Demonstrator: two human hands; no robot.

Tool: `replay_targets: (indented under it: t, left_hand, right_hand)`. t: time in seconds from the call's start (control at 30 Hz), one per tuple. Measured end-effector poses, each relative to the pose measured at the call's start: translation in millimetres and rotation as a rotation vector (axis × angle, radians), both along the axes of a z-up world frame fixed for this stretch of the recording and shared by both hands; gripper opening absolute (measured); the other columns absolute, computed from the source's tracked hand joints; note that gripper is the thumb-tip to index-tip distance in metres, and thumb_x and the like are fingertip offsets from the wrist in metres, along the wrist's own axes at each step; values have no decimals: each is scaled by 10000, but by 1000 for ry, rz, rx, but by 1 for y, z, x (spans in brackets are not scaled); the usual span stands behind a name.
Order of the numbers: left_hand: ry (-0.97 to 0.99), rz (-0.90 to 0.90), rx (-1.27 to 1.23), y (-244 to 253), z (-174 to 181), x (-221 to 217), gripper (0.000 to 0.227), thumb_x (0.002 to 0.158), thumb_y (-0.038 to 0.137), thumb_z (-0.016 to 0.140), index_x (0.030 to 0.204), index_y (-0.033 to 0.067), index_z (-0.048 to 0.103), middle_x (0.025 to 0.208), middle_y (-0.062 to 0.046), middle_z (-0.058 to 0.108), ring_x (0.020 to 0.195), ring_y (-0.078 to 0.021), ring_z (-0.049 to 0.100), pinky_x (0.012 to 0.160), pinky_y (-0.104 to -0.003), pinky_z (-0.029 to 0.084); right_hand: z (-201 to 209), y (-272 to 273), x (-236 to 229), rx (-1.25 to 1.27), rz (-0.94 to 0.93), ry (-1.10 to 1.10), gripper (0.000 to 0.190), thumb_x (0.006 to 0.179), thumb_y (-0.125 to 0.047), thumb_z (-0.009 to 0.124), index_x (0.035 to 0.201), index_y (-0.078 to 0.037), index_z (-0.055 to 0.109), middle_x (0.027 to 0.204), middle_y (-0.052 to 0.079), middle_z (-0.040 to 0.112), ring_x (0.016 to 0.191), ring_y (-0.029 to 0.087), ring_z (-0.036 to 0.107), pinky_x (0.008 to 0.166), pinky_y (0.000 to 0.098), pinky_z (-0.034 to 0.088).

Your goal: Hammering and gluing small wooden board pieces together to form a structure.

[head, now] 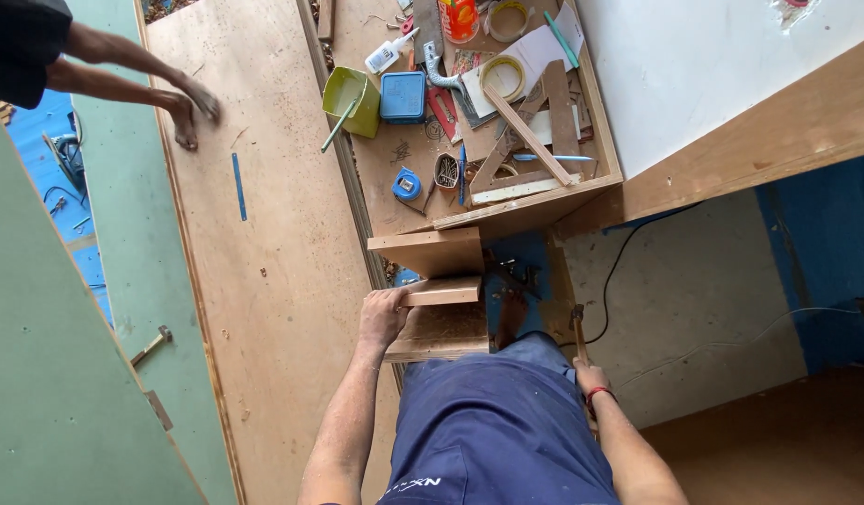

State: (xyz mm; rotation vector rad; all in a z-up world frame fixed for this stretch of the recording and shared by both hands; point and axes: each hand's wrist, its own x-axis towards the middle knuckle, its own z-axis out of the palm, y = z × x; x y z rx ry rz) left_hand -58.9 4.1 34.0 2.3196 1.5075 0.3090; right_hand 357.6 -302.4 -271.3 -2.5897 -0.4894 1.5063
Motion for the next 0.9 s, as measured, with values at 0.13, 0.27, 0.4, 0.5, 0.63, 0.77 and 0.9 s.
replay_targets:
  t: [0.13,0.27,0.4,0.5,0.63,0.77,0.9]
  left_hand:
    - [39,-21,-34,2,10,6,323,807,254,818,1068,118,685,1038,-82,739,1035,-271,680,949,-435,478]
    - [130,-80,-15,4,6,10,363,801,185,782,1142,112,679,1093,-79,733,1068,-265,674,952,-438,472]
    - [75,-190,-72,7,1,10,341,829,164,759,1164,167,695,1117,-35,741,1072,-242,676,963,-416,483]
    - [26,-200,-66,16,1,9,351,844,160,750,1189,166,685,1125,-30,740,1078,-239,676,959,-407,489]
    - [-45,-231,-125,28,1,7,358,827,177,760,1176,178,685,1108,-34,742,1073,-242,679,939,-406,486]
    - [-60,-301,-179,40,3,8,439,770,130,752,1202,166,683,1124,-59,735,1081,-275,665,925,-417,490]
    - [-89,-360,-250,51,-2,1,442,792,129,749,1227,151,677,1135,-76,728,1076,-307,661,915,-431,507]
  right_hand:
    - [7,-2,-2,3,-2,-21,723,911,-587,623,1095,100,749,1085,330,725,1049,440,691,905,495,510]
    - [74,18,-4,-66,-250,138,641,944,-519,627,952,115,723,851,246,712,709,380,693,607,515,536]
    - [75,8,-10,-40,-294,100,566,939,-486,634,888,76,678,709,175,662,548,292,638,480,451,503]
    - [87,7,-21,-13,-397,85,550,936,-473,639,893,74,666,711,170,638,551,292,615,495,468,493]
    - [15,-35,-35,58,-342,-46,597,927,-487,697,965,108,722,800,198,671,681,287,630,650,425,495]
    - [-5,-65,-52,92,-197,-201,678,912,-546,750,1016,123,777,884,237,691,820,291,642,767,399,495]
    - [1,-82,-92,158,-461,50,807,874,-633,683,1027,155,767,929,261,777,875,292,721,798,417,531]
